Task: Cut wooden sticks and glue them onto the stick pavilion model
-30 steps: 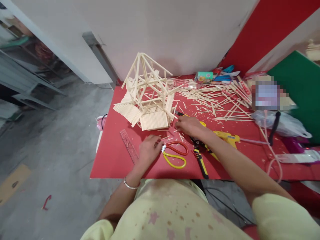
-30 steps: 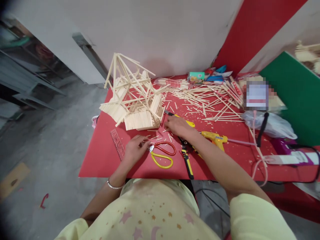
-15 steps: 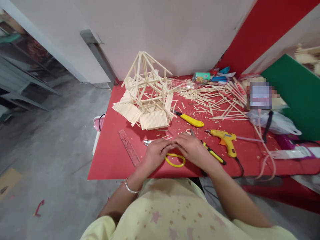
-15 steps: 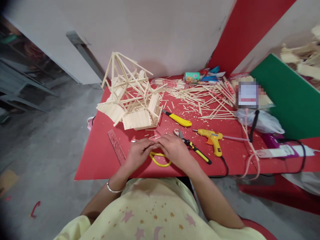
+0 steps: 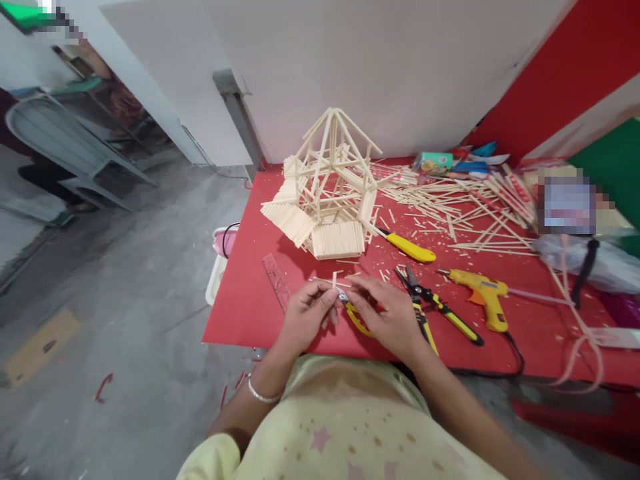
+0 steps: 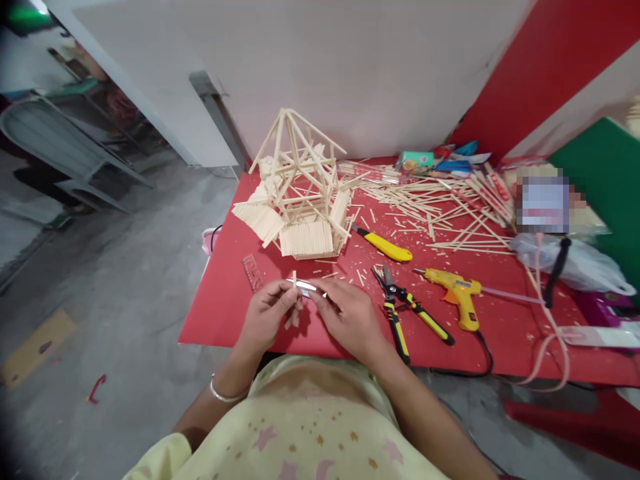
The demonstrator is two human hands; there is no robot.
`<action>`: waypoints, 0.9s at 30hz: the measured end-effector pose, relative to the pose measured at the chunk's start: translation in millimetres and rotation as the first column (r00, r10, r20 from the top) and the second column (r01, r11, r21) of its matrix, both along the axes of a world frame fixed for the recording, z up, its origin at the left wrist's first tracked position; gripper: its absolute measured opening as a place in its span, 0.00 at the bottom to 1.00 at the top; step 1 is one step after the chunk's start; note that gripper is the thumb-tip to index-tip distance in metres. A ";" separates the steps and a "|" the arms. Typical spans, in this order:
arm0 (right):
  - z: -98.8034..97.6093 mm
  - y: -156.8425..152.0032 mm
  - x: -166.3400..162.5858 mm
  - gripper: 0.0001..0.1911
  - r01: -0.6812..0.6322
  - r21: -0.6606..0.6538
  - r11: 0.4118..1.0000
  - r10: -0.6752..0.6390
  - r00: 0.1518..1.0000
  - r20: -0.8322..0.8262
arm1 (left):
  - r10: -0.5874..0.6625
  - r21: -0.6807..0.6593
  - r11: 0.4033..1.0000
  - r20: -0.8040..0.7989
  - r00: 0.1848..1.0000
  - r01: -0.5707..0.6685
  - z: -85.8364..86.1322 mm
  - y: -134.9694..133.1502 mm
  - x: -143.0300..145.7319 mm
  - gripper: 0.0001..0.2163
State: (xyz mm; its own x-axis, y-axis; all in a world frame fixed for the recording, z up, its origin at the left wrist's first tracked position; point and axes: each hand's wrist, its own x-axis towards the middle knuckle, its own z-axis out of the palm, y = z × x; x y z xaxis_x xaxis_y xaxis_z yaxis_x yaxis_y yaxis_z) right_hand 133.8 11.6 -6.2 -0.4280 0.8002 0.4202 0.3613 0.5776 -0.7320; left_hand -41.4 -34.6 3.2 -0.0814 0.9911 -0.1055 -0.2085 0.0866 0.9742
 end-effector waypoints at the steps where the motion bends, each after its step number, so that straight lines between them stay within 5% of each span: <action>1: -3.6 0.6 0.8 0.13 -0.012 0.018 1.000 0.011 0.999 0.042 | 0.009 -0.005 1.000 0.006 1.000 -0.009 -1.6 -1.0 -2.6 0.15; 6: -29.0 0.8 37.3 0.16 0.211 0.096 0.973 -0.231 0.918 0.322 | 0.001 -0.049 0.999 0.066 0.998 0.003 -19.1 0.4 -3.4 0.12; 10: -50.0 -12.7 89.3 0.36 0.413 0.165 0.896 -0.428 0.698 0.574 | -0.038 -0.079 0.996 0.164 0.986 0.052 -30.0 6.9 3.4 0.13; 13: -59.8 -27.6 120.8 0.49 0.472 0.149 0.869 -0.400 0.492 0.773 | -0.044 -0.066 0.996 0.166 0.985 0.055 -35.5 11.1 7.3 0.13; 17: -60.2 -34.2 138.2 0.50 0.499 0.110 0.860 -0.315 0.347 0.883 | 0.017 -0.068 0.998 0.205 0.979 -0.004 -33.9 13.9 7.6 0.13; 23: -57.4 -22.8 137.3 0.43 0.533 -0.006 0.846 -0.287 0.464 0.838 | 0.117 -0.105 0.991 0.303 0.946 -0.089 -15.1 12.5 -6.0 0.17; 27: -58.9 -26.9 146.0 0.35 0.525 -0.393 0.755 -0.251 0.785 0.567 | 0.190 -0.102 0.981 0.276 0.942 -0.167 -6.5 13.0 -17.2 0.15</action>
